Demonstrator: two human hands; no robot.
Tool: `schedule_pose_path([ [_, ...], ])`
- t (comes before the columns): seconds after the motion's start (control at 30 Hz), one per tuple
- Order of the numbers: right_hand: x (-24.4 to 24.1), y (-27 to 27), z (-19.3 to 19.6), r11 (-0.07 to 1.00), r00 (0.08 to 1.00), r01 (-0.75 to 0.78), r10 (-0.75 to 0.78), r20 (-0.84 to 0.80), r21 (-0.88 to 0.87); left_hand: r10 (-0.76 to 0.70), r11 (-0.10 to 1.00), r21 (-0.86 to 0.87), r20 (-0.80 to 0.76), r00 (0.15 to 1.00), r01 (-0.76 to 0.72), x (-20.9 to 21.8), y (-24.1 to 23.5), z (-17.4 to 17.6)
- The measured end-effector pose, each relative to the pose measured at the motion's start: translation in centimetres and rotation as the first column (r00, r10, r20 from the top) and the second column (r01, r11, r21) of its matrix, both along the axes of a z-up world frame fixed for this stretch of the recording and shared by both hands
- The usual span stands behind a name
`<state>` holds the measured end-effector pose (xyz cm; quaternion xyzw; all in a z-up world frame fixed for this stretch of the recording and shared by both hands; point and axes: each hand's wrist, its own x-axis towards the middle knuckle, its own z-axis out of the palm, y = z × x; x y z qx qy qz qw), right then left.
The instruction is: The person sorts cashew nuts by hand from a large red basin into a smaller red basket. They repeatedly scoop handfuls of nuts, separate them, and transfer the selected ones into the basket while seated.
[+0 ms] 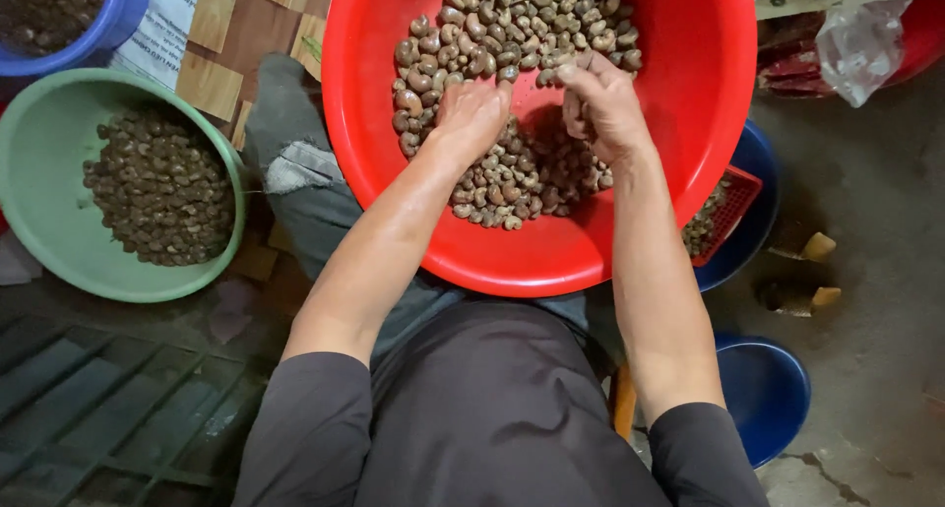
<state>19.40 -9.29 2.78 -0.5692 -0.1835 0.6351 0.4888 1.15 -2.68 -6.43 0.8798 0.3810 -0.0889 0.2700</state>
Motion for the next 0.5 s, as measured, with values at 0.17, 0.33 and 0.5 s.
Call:
schedule_pose_path([
  [0.17, -0.2, -0.1, 1.5, 0.957, 0.894, 0.085, 0.049, -0.445, 0.276, 0.007, 0.999, -0.051, -0.078, 0.997, -0.011, 0.1, 0.0, 0.4],
  [0.33, -0.7, 0.3, 0.6, 0.968, 0.958, 0.13, -0.067, -0.278, 0.216, 0.095, 0.956, -0.263, -0.144, 0.985, -0.131, -0.2, 1.3, 3.9],
  [0.5, -2.6, 0.0, -0.7, 0.964, 0.71, -0.192, 0.267, 0.652, -0.186, 0.484, 0.825, -0.433, 0.21, 0.849, -0.363, -0.9, 2.9, 6.1],
])
